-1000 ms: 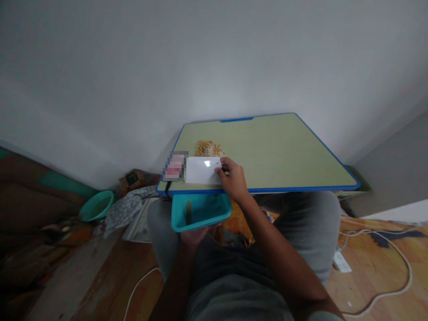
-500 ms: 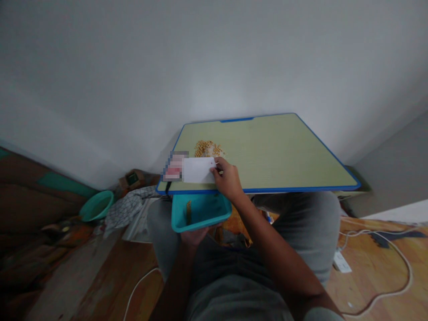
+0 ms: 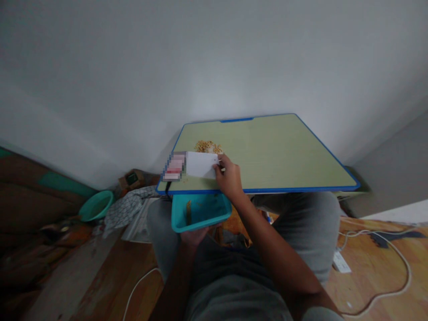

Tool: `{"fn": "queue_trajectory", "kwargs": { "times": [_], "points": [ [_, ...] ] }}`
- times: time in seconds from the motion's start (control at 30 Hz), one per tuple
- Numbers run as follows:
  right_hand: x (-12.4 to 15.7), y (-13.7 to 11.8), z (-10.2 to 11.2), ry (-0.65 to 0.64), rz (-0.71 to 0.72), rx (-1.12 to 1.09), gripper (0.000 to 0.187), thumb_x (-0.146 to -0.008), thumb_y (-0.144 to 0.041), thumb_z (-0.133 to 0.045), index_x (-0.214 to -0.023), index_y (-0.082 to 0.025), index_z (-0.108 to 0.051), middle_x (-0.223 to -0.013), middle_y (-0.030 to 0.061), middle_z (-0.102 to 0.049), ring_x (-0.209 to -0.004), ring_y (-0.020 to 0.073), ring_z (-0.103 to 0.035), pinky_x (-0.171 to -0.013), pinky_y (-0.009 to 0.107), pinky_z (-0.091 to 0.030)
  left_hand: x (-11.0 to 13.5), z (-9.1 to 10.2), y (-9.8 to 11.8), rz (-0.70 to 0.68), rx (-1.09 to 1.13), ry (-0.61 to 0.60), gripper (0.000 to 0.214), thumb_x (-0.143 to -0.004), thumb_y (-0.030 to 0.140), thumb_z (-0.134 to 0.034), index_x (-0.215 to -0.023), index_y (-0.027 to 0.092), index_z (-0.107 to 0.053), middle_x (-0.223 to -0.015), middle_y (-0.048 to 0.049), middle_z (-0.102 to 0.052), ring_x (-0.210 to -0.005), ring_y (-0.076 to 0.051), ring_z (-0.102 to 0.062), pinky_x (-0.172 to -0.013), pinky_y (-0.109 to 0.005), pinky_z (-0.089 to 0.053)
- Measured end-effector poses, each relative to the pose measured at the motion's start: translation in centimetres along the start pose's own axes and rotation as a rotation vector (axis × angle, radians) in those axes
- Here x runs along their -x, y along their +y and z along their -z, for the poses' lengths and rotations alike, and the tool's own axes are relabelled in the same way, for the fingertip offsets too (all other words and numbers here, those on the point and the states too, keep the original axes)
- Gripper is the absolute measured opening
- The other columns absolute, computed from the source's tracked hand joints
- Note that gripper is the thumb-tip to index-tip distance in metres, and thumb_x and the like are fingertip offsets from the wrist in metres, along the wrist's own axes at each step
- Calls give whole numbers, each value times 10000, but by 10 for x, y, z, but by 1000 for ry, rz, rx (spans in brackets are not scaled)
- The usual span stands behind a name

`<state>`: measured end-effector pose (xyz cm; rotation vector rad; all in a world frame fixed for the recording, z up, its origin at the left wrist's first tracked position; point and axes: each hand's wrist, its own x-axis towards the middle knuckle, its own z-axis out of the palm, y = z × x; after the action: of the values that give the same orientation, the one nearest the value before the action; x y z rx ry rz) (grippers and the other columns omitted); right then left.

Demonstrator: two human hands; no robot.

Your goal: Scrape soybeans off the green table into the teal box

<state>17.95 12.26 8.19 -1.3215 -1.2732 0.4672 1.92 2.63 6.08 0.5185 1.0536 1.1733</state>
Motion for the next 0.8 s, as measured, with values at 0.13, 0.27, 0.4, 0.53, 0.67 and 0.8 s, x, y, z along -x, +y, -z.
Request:
{"fn": "queue_trajectory", "kwargs": {
  "times": [0.13,0.27,0.4,0.53,0.67,0.8],
  "points": [
    [2,1,-3,-28,-4,-5,241,-894,-328,-641,-1107,-224,-684,-881,77,-763,-837,240,-739,-688,313,-593,-3,-8,6,142,106,100,670,-1028,723,-336,-1331,250,-702,-1512,-190,-720,-1444,-530,-594,-983,-664,-615],
    [3,-1,-4,-71,-16,-30,239,-896,-312,-629,-1109,-225,-691,-878,70,-767,-815,234,-739,-695,316,-595,-7,-6,6,140,125,84,700,-1009,743,-374,-1344,220,-697,-1509,-202,-720,-1480,-531,-559,-1038,-667,-594],
    [4,-1,-4,-93,-25,-40,231,-889,-307,-641,-1099,-224,-691,-890,61,-775,-842,231,-746,-700,304,-587,-10,1,-1,118,62,50,701,-983,801,-372,-1329,303,-722,-1472,-147,-752,-1466,-510,-584,-1041,-734,-590],
    [5,-2,-3,-126,-30,-42,229,-893,-318,-642,-1094,-218,-687,-881,58,-773,-861,230,-746,-695,294,-574,-13,5,-6,96,103,47,706,-965,823,-402,-1309,302,-733,-1456,-160,-760,-1429,-514,-613,-1024,-768,-588],
    [5,-5,-3,-150,-43,-86,223,-876,-303,-640,-1075,-215,-688,-886,59,-778,-860,223,-745,-684,283,-565,-14,3,-5,115,117,65,709,-964,826,-397,-1268,287,-741,-1432,-149,-776,-1445,-513,-600,-1039,-751,-594],
    [7,-4,0,-208,-61,-157,223,-857,-318,-666,-1052,-217,-705,-905,53,-791,-857,214,-735,-686,278,-560,-11,1,0,106,91,50,727,-955,839,-399,-1328,294,-703,-1469,-147,-752,-1484,-509,-563,-1028,-751,-605]
  ]
}}
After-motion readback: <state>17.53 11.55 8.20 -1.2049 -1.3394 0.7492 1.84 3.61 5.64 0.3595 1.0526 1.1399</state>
